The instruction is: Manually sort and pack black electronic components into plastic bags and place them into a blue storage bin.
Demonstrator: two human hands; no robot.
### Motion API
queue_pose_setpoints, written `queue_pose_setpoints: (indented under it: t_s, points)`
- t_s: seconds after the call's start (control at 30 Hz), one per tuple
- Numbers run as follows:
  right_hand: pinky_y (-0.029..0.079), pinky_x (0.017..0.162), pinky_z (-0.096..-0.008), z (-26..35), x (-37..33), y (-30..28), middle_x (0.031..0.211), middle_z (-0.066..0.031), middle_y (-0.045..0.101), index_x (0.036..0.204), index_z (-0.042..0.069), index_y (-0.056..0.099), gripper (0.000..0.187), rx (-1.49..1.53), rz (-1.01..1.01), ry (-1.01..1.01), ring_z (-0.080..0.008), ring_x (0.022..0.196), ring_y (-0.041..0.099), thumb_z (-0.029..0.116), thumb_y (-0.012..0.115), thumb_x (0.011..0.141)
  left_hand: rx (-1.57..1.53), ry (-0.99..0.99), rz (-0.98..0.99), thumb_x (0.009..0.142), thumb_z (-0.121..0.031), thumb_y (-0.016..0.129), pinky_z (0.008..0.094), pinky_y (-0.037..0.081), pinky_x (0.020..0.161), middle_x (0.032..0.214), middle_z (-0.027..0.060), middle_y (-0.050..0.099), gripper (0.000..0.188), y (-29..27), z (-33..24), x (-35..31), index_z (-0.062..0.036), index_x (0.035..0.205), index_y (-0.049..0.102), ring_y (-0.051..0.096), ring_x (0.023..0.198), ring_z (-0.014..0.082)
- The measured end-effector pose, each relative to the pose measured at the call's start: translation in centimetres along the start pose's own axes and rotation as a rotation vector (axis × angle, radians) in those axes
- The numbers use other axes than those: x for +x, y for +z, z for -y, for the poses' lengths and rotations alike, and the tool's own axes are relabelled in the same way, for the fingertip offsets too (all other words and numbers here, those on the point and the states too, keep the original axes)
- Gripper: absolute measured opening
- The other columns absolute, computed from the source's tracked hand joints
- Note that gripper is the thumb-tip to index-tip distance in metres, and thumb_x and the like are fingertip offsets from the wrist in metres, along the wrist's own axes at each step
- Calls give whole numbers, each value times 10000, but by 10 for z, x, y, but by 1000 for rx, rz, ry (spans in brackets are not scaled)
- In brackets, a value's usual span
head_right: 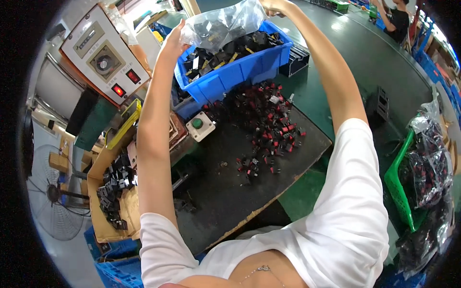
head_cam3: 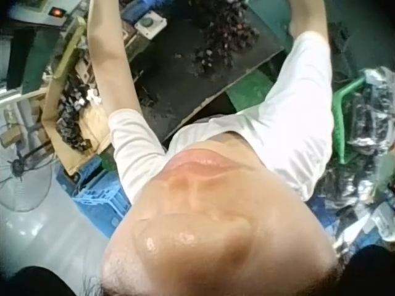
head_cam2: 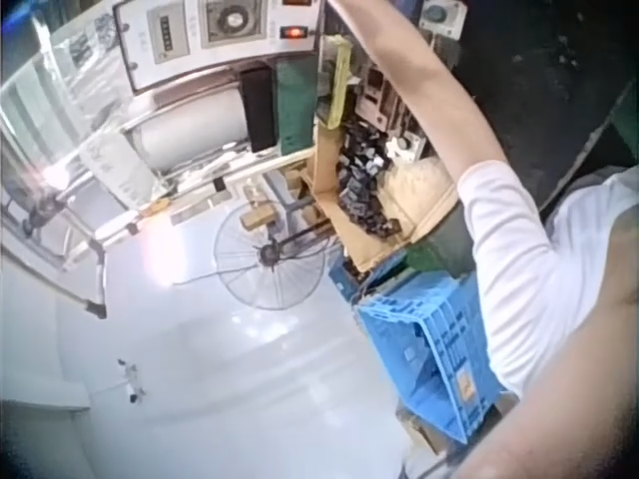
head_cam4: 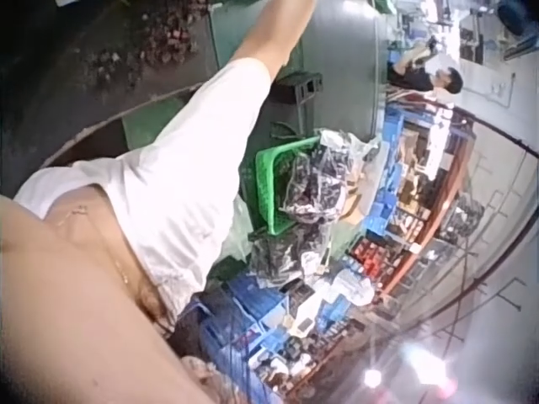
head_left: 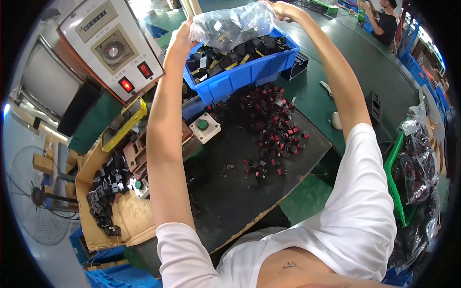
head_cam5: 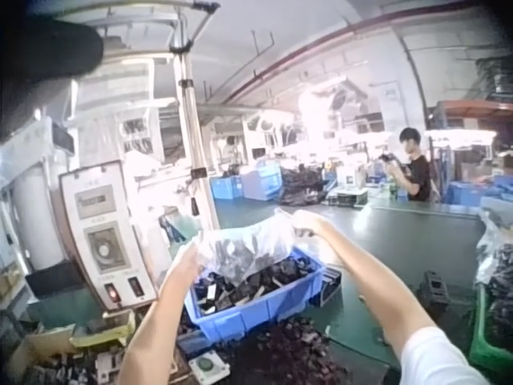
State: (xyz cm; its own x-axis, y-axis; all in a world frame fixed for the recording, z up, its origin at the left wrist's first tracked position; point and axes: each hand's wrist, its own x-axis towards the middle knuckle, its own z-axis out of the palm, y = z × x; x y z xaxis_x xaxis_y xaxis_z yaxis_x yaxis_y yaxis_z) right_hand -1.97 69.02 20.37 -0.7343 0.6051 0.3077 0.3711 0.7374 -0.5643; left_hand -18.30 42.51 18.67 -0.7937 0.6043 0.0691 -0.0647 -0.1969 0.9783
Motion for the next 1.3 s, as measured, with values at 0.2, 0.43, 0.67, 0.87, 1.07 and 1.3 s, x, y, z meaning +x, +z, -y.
queue_pose_setpoints:
  t_s: [0.2, 0.43, 0.67, 0.87, 1.07, 1.3]
  points:
    - [364, 473, -298, -113, 61, -27, 611, 10, 484, 717, 144, 563, 150, 564, 289, 1, -127, 543, 453, 291, 591, 728, 168, -112, 297, 780, -303, 626, 256, 428, 548, 841, 20, 611, 270, 46, -5, 17, -108, 958, 570, 550, 670, 132]
    - [388, 496, -320, -27, 72, 28, 520, -134, 527, 539, 39, 562, 229, -140, -583, -636, -180, 466, 516, 160, 574, 733, 8, 168, 61, 760, -45, 572, 222, 343, 394, 665, 51, 580, 107, 20, 11, 12, 29, 820, 620, 450, 446, 93]
    - [418, 510, -291, 84, -13, 7, 613, -132, 612, 787, 0, 655, 156, 734, -414, -824, -115, 541, 563, 137, 602, 736, -91, 281, -42, 838, -20, 467, 203, 382, 427, 697, 41, 584, 201, -7, 13, -12, -24, 958, 627, 481, 490, 77]
    - [362, 440, -238, 78, 7, 3, 556, -1, 551, 788, -12, 665, 151, 831, -410, -452, -57, 502, 483, 112, 578, 783, -122, 396, -15, 875, -32, 438, 248, 491, 544, 925, 42, 613, 221, 32, 25, -18, -67, 994, 621, 579, 664, 134]
    - [346, 429, -251, 81, -10, -3, 591, 14, 567, 817, 0, 672, 138, 828, -364, -470, -65, 488, 472, 102, 591, 772, -296, 439, -98, 899, -120, 484, 205, 409, 579, 848, 4, 599, 206, 13, 19, -14, -66, 1075, 575, 503, 643, 73]
    - [403, 523, -254, 56, 3, -15, 669, -30, 634, 853, -5, 675, 179, 720, -391, -364, -79, 568, 520, 119, 611, 741, -498, 475, -63, 906, -103, 453, 184, 389, 408, 846, 30, 596, 144, 34, -7, -12, -92, 973, 580, 517, 564, 69]
